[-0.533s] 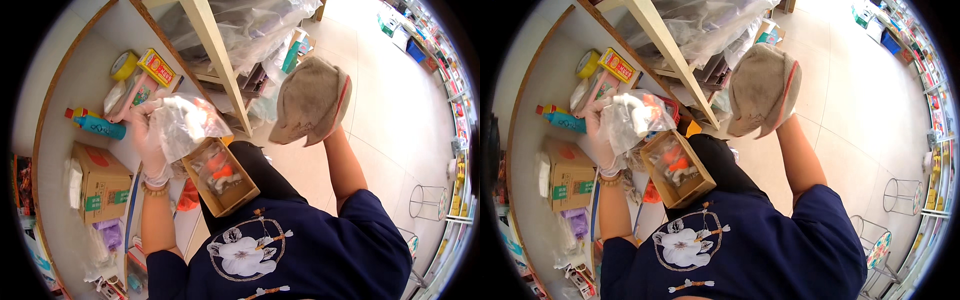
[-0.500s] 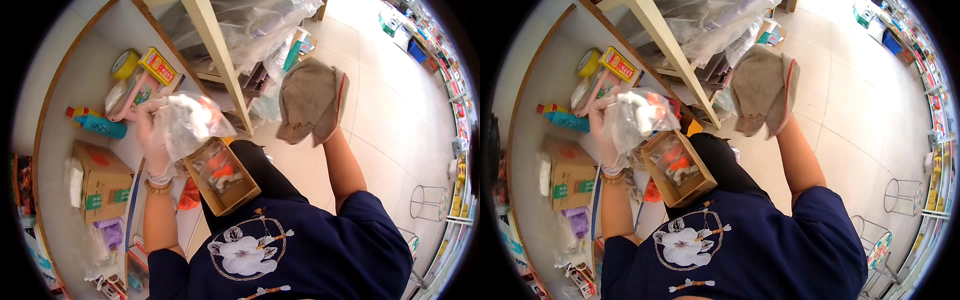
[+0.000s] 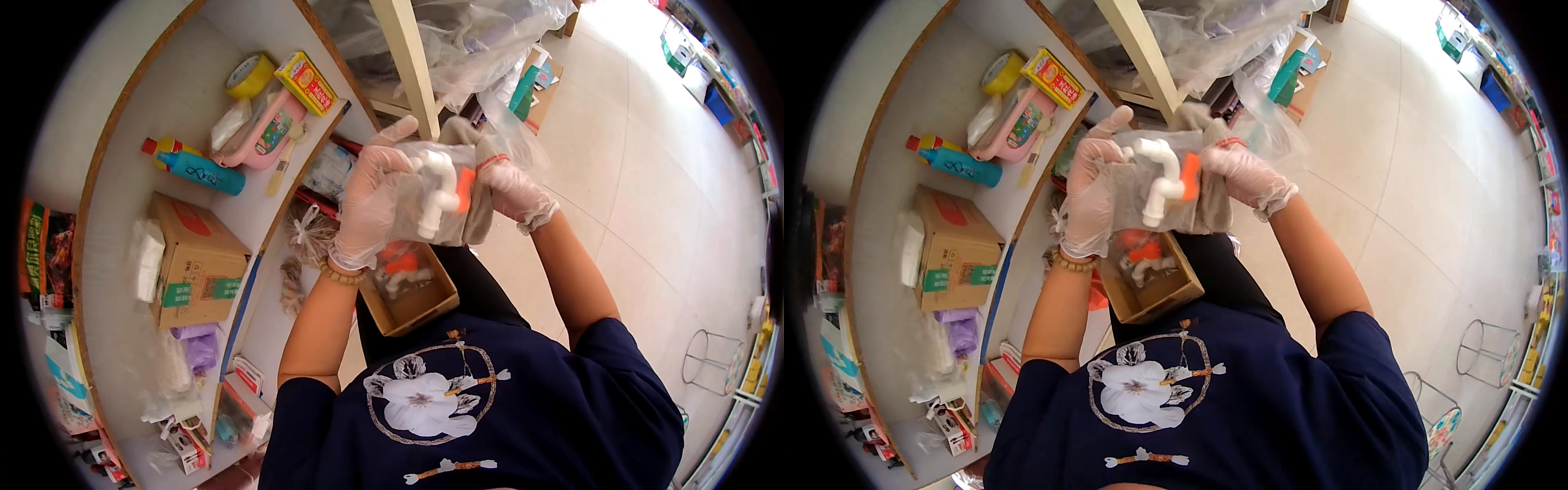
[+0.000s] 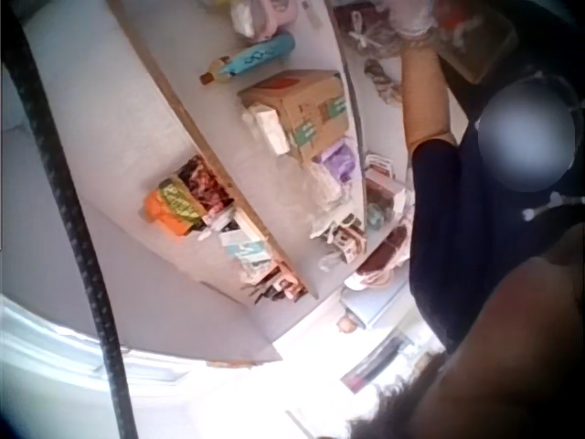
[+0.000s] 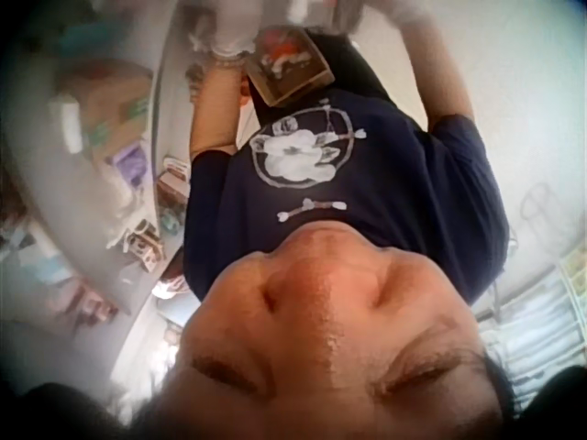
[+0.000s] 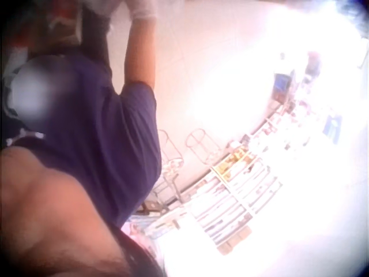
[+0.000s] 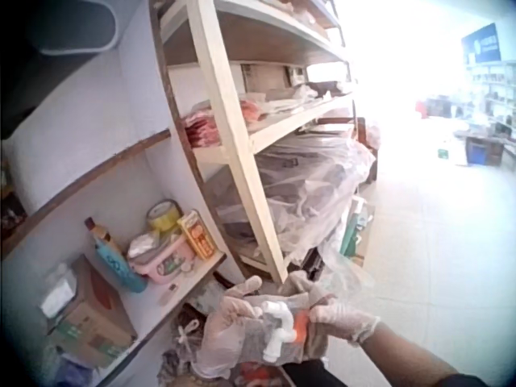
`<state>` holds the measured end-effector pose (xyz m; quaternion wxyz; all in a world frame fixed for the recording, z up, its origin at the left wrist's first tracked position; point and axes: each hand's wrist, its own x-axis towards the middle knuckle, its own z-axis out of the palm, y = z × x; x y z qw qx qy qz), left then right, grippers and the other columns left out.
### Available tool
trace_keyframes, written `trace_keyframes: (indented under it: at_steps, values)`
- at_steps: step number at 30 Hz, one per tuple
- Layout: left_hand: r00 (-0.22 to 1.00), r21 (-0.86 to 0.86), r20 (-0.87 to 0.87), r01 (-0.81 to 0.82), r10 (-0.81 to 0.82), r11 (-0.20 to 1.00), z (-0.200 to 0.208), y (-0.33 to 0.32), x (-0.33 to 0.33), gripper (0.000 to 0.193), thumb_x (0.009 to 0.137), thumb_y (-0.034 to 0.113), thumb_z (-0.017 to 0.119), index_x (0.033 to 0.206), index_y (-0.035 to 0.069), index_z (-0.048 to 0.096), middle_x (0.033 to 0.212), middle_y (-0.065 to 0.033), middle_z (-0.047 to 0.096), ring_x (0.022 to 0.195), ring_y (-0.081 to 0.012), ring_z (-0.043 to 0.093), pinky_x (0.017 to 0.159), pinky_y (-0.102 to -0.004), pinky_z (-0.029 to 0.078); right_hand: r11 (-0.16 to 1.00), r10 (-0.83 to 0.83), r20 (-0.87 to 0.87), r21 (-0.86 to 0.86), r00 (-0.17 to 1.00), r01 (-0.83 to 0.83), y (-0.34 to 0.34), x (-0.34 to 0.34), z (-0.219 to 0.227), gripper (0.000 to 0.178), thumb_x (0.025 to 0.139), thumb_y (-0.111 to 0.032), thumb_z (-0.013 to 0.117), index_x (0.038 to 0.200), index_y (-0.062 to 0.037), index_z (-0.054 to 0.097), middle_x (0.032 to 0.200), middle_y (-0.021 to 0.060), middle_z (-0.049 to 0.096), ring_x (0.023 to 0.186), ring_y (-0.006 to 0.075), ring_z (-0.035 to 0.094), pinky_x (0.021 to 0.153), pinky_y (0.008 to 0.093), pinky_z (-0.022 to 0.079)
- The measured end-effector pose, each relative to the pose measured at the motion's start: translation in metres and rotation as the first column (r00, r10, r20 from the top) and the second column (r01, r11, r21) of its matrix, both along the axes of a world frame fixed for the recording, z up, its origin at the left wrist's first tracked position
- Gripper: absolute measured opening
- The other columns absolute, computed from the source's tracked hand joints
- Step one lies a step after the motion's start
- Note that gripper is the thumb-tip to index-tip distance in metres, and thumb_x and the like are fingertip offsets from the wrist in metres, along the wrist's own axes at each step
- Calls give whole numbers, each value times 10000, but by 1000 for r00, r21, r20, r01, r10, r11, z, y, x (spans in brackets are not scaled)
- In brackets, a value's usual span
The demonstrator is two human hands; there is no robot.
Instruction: The person places small items into a cardboard box, then repeatedly picks up plastic bags containing white objects, opens them, and places the contents into the box. The person handles the items one at a time and continues to pack the box.
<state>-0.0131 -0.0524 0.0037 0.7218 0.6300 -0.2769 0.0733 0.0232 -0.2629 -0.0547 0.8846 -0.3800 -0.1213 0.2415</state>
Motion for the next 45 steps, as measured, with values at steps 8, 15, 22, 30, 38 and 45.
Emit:
trace_keyframes:
  at_steps: [8,15,22,30,38,45]
  values:
    - [839,-158,-544,-111,7,981,0,9,-7,243,934,102,536,1174,63,527,1105,-40,569,932,-108,554,824,-254,469,971,-220,16,-93,975,220,6,-17,33,356,787,-10,715,1097,-20,541,984,70,640,869,143,624,777,294,534]
    - [870,97,-385,-292,307,951,-6,-5,-8,137,938,115,546,1036,44,611,916,37,591,801,-48,511,739,-213,440,938,-133,255,-281,958,205,-8,-9,38,280,791,-31,644,1064,-20,582,979,47,627,857,124,598,784,271,496]
    - [901,431,41,-405,432,806,15,27,2,115,892,39,576,991,70,625,821,-26,615,727,-88,545,678,-224,443,966,-257,208,77,944,246,-117,-26,51,659,722,-31,547,1337,97,347,1299,231,476,1190,316,512,983,418,461]
    - [892,588,339,-449,299,673,25,27,17,126,849,32,597,961,81,632,846,-103,645,756,-239,635,677,-297,487,803,-104,364,-518,926,294,-103,-34,67,666,653,-6,597,1304,33,458,1185,147,564,1062,220,567,891,304,490]
    - [921,616,213,-386,326,687,22,24,13,112,869,21,573,956,71,623,845,-108,632,753,-233,619,685,-287,480,607,-84,341,-728,936,319,-100,-50,118,718,655,0,617,1344,15,419,1201,161,558,1165,268,530,985,335,443]
    - [928,578,217,-373,303,726,28,21,14,112,880,5,564,954,66,622,866,-90,637,767,-193,616,711,-263,478,531,88,697,-637,712,558,-128,-54,111,916,631,-214,873,1384,-64,374,1339,108,487,1254,228,453,1048,363,382]
